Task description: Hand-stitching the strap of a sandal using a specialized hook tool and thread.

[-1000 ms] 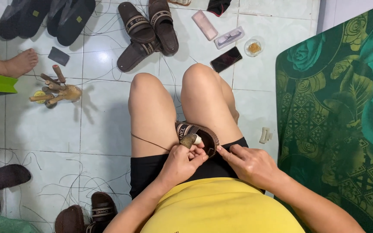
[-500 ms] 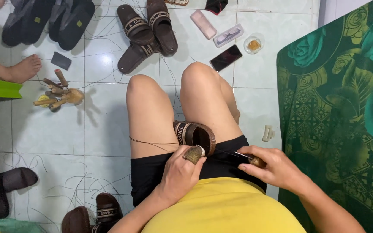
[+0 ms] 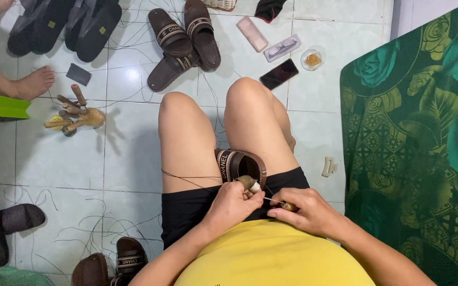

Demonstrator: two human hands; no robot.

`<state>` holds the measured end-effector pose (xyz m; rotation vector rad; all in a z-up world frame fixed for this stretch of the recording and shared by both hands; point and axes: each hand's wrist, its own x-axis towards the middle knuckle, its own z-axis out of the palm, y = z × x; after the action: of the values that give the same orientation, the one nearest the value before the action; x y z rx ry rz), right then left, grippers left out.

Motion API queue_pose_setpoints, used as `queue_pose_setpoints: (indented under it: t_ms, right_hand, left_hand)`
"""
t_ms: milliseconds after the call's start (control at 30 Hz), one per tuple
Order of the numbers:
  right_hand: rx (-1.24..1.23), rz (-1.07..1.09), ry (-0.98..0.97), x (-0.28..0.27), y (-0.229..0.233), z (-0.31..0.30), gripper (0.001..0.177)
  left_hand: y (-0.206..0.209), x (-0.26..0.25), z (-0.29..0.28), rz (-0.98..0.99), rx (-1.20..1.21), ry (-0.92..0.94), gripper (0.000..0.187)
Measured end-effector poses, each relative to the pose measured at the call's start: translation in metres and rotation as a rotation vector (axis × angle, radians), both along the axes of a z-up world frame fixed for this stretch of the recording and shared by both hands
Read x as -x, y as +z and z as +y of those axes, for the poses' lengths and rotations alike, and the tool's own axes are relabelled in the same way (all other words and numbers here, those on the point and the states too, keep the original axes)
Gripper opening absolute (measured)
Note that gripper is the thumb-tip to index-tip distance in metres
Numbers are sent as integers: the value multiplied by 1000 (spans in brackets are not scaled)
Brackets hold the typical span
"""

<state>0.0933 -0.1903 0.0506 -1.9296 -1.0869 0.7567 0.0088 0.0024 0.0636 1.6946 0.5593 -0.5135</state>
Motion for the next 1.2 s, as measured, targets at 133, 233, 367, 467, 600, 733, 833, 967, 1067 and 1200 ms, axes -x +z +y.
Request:
queue_pose_setpoints:
  t_ms: [133, 233, 367, 467, 600, 733, 833, 967, 1067, 1200]
  right_hand:
    - [217, -384, 119, -6, 3, -6, 24]
    - [314, -448, 130, 0, -6, -1, 21]
    - [221, 14, 121, -13, 8, 6, 26]
    - [-66, 458, -102, -30, 2, -16, 27]
    - [-92, 639, -125, -42, -12, -45, 33]
    - [-164, 687, -76, -33, -8, -20, 33]
    - [-296, 769, -93, -22, -17, -11, 27]
    - [-615, 1072, -326, -36, -38, -48, 27]
    - [-903, 1068, -509, -93, -17, -107, 27]
    - [-838, 753, -756, -132, 14, -159, 8]
  left_hand:
    - [-1, 0, 7, 123, 209, 147, 20]
    - [-8, 4, 6, 105, 246, 177, 44]
    - [-8, 9, 10, 104, 192, 177, 44]
    - [-15, 18, 16, -91, 255, 274, 18]
    - [-10, 17, 19, -126, 265, 322, 16]
    - [-14, 14, 13, -136, 287, 283, 15]
    - [-14, 18, 11, -169, 268, 288, 16]
    - [-15, 24, 15, -156, 213, 302, 19]
    - [-15, 23, 17, -250, 114, 303, 17]
    - [-15, 15, 16, -751, -368, 206, 13]
